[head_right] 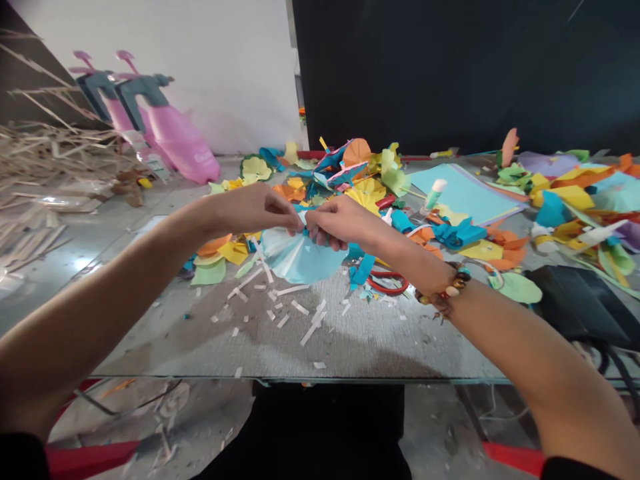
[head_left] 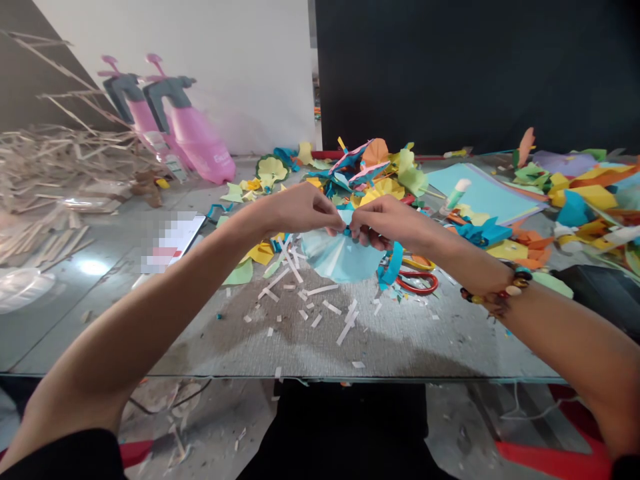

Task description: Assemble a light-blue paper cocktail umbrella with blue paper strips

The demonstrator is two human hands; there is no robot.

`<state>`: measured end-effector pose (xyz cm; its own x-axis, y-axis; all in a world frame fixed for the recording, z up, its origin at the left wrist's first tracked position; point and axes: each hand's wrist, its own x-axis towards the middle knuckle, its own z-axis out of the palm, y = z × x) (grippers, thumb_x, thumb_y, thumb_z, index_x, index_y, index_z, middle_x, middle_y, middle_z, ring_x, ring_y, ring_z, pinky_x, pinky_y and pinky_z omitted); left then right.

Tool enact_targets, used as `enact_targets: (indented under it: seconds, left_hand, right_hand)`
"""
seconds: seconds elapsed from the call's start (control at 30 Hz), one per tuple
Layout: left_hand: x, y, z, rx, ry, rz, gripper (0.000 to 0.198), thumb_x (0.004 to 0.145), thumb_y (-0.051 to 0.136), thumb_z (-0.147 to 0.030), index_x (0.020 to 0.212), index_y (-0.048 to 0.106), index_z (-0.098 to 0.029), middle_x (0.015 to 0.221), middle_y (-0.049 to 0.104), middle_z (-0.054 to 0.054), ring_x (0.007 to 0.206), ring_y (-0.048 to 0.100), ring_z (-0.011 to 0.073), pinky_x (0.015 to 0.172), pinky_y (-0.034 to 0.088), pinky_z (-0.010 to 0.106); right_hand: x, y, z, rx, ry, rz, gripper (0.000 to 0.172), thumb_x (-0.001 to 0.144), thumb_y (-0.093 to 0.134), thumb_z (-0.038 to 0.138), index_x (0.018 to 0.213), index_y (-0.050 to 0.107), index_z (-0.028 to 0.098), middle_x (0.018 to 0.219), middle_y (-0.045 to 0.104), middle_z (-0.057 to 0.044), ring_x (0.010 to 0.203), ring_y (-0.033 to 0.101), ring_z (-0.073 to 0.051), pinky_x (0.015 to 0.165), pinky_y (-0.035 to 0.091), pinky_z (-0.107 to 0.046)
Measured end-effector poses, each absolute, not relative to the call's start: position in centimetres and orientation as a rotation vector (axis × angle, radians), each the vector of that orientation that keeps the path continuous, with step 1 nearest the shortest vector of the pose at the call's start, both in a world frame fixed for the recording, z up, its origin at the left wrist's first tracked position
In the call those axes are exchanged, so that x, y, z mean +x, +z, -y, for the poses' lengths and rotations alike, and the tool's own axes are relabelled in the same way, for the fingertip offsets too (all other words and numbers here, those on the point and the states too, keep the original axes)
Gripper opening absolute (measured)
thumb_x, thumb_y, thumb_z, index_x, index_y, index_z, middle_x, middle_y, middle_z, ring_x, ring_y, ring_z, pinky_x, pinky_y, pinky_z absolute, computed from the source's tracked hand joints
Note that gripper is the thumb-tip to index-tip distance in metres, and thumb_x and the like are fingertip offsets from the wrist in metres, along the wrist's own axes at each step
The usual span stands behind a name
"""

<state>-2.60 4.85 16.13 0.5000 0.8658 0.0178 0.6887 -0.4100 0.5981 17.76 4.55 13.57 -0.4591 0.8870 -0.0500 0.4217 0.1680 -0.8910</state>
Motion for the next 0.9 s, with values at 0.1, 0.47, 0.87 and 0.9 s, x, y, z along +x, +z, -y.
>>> enact_targets:
  seconds: [0.1,0.47,0.87,0.9]
  left_hand:
    - [-2.5,16.1,-5.1,2.237,0.437,-1.273,0.021,0.074,0.067,-0.037,0.067,0.079,-0.022,0.051,0.061,0.001,0.047,0.043,0.0115,0.049,0.031,0.027]
    - [-2.8,15.8,-5.9,2.263,0.426,-1.246,0.021,0.074,0.067,-0.037,0.065,0.078,-0.022,0.061,0.069,0.003,0.051,0.051,0.0133,0.053,0.032,0.026]
    - [-2.4,15.9,-5.3,2.185,0.413,-1.296,0.016,0.073,0.069,-0.035,0.070,0.081,-0.024,0.063,0.068,0.002,0.054,0.050,0.0142,0.054,0.031,0.028]
    - [-2.4,15.9,-5.2,2.188,0.418,-1.290,0.017,0.073,0.069,-0.035,0.071,0.081,-0.024,0.065,0.069,0.002,0.056,0.051,0.0146,0.054,0.031,0.028]
  right_hand:
    - [17.6,13.6,-4.7,-1.256,1.242,1.937,0.033,0.085,0.069,0.028,0.054,0.062,0.019,0.052,0.062,-0.003,0.037,0.046,-0.009,0.034,0.032,-0.024]
    - [17.0,14.0,-5.0,-1.316,1.224,1.964,0.035,0.084,0.069,0.027,0.052,0.061,0.020,0.048,0.058,-0.002,0.037,0.045,-0.010,0.037,0.031,-0.026]
    - [16.7,14.4,-4.7,-1.304,1.260,1.954,0.037,0.084,0.068,0.023,0.049,0.057,0.019,0.043,0.050,0.001,0.035,0.041,-0.007,0.033,0.024,-0.023]
    - [16.8,14.4,-4.7,-1.312,1.255,1.949,0.038,0.085,0.068,0.023,0.049,0.057,0.019,0.044,0.050,0.001,0.035,0.041,-0.007,0.033,0.024,-0.023]
